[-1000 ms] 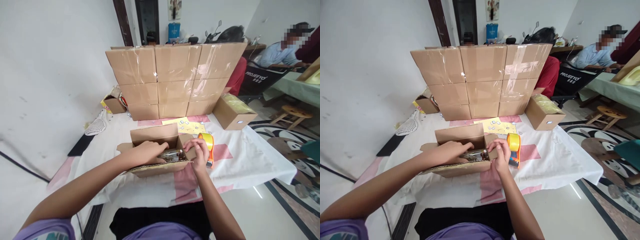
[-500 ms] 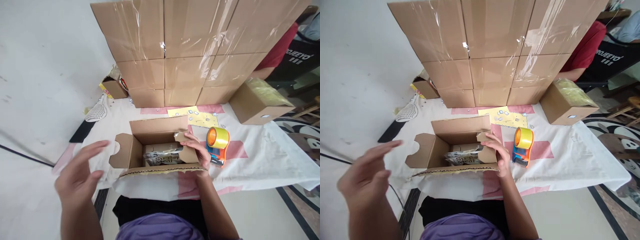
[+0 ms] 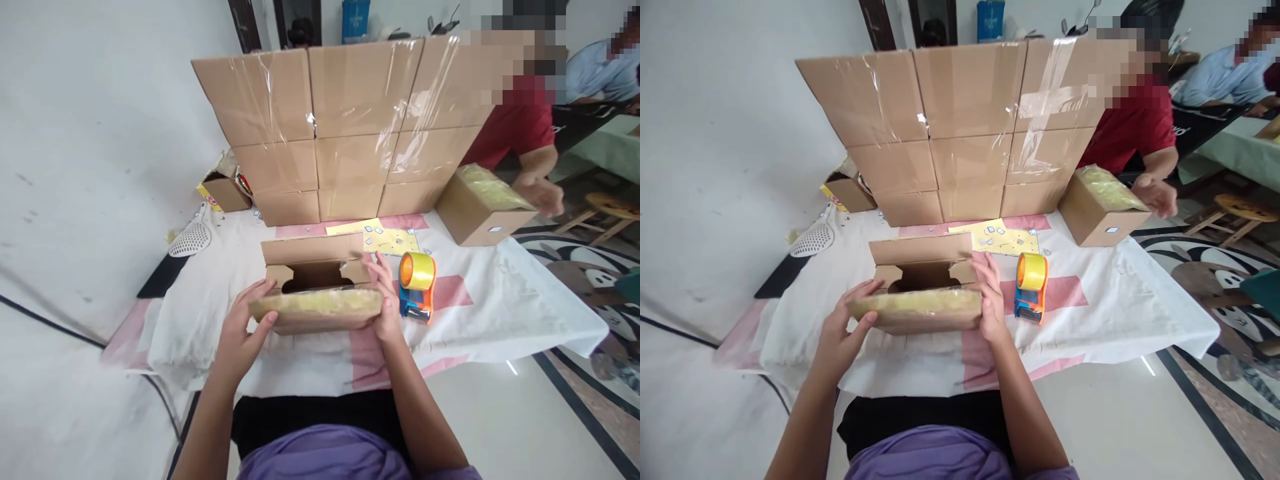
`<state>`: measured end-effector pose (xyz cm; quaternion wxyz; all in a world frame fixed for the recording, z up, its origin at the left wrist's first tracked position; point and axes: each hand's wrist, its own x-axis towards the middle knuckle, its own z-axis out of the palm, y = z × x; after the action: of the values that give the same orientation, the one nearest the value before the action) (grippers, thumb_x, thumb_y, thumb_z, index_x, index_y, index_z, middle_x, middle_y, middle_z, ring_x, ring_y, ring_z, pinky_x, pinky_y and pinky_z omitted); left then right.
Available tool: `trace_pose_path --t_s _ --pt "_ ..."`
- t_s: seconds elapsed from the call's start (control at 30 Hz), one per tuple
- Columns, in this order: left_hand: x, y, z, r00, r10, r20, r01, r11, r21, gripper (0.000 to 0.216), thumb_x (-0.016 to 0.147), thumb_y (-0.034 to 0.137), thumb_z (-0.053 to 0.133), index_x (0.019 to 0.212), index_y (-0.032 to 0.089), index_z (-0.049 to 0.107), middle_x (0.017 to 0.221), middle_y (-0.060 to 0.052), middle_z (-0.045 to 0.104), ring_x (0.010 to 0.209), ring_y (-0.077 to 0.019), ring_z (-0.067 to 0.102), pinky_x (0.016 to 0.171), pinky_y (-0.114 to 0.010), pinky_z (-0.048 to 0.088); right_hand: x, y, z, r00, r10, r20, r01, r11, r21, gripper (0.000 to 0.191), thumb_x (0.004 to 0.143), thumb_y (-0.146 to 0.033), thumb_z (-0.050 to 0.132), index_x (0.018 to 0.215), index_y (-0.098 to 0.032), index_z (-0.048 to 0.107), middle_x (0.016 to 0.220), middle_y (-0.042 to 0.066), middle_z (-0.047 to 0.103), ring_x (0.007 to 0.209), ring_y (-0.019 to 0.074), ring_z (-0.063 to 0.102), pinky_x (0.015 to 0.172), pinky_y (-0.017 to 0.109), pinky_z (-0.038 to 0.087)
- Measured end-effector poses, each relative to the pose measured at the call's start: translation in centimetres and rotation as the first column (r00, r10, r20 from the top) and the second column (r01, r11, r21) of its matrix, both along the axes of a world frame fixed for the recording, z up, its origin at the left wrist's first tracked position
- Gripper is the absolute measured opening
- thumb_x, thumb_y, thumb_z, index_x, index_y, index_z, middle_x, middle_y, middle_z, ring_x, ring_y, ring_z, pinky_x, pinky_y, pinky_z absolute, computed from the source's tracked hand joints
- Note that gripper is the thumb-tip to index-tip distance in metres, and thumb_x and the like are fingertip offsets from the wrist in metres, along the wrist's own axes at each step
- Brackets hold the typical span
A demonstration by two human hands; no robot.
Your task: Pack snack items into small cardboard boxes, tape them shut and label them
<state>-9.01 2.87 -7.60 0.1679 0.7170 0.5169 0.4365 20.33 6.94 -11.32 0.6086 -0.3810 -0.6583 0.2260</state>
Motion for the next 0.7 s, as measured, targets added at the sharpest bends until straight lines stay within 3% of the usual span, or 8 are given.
trace_pose_path --t_s 0.1,0.17,0.23,0.33,0.43,0.53,0.7 --pt "1.2 0.1 -0.6 0.982 0.113 0.151 -0.092 0.986 -0.136 0.067 0.097 0.043 0.058 0.157 0.032 0.03 0.146 -0.008 0.056 0.138 -0.028 0.049 0.111 -0.047 0.043 -0.3 0.6 1.1 0.998 0.041 -0.056 -0.046 0.994 -0.103 0.054 0.099 -0.065 0.032 0.131 -0.028 0.055 0.164 0.004 0.031 0.155 0.03 0.022 0.126 0.054 0.02" --pt "1.7 0.1 -1.1 0.974 0.137 0.178 -0.109 0.981 -0.16 0.071 0.096 0.042 0.059 0.158 0.034 0.026 0.156 -0.009 0.045 0.142 -0.029 0.044 0.109 -0.046 0.045 -0.4 1.4 1.8 0.984 0.127 -0.122 -0.146 0.976 -0.16 0.063 0.099 -0.063 0.036 0.151 -0.028 0.031 0.161 0.009 0.035 0.151 0.0282 0.032 0.124 0.052 0.028" --pt "1.7 0.1 -1.1 0.98 0.141 0.139 -0.127 0.986 -0.106 0.069 0.095 0.04 0.06 0.157 0.036 0.028 0.164 -0.007 0.032 0.146 -0.0297 0.037 0.109 -0.045 0.044 -0.4 2.1 2.3 0.972 0.153 -0.176 -0.18 0.972 -0.152 0.069 0.098 -0.063 0.034 0.155 -0.026 0.02 0.151 0.014 0.046 0.146 0.028 0.041 0.119 0.05 0.035" --pt "1.5 -0.1 -0.2 0.99 0.14 -0.013 -0.139 0.988 0.073 0.07 0.095 0.034 0.06 0.157 0.035 0.029 0.165 -0.007 0.028 0.151 -0.0296 0.028 0.114 -0.049 0.037 -0.4 2.4 2.7 0.969 0.141 -0.203 -0.163 0.982 -0.099 0.059 0.098 -0.061 0.038 0.145 -0.026 0.038 0.124 0.013 0.063 0.129 0.0296 0.056 0.113 0.05 0.041" --pt "1.8 -0.1 1.3 0.948 0.034 -0.316 0.025 0.983 0.183 0.046 0.099 0.019 0.05 0.143 0.032 0.05 0.148 -0.004 0.055 0.142 -0.0259 0.043 0.117 -0.05 0.029 -0.2 2.0 2.4 0.968 0.168 -0.188 -0.185 0.98 -0.074 0.037 0.098 -0.053 0.046 0.12 -0.027 0.061 0.102 0.008 0.066 0.115 0.0297 0.061 0.109 0.049 0.042" --pt "3.2 0.2 2.5 0.858 -0.058 -0.51 0.174 0.968 0.183 0.035 0.1 0.015 0.046 0.128 0.028 0.062 0.134 -0.002 0.067 0.13 -0.0243 0.054 0.109 -0.045 0.034 0.1 1.5 1.9 0.969 0.204 -0.141 -0.208 0.978 -0.015 0.038 0.099 -0.055 0.045 0.106 -0.027 0.07 0.103 0.009 0.065 0.125 0.0325 0.054 0.111 0.05 0.039" --pt "5.5 0.8 3.0 0.817 0.006 -0.576 0.119 0.977 0.179 0.037 0.1 0.032 0.051 0.135 0.024 0.06 0.139 -0.004 0.064 0.125 -0.0289 0.056 0.094 -0.042 0.042 0.3 1.5 1.3 0.979 0.201 -0.024 -0.2 0.979 0.027 0.052 0.1 -0.06 0.036 0.095 -0.026 0.074 0.105 0.009 0.063 0.128 0.0332 0.051 0.115 0.052 0.033"
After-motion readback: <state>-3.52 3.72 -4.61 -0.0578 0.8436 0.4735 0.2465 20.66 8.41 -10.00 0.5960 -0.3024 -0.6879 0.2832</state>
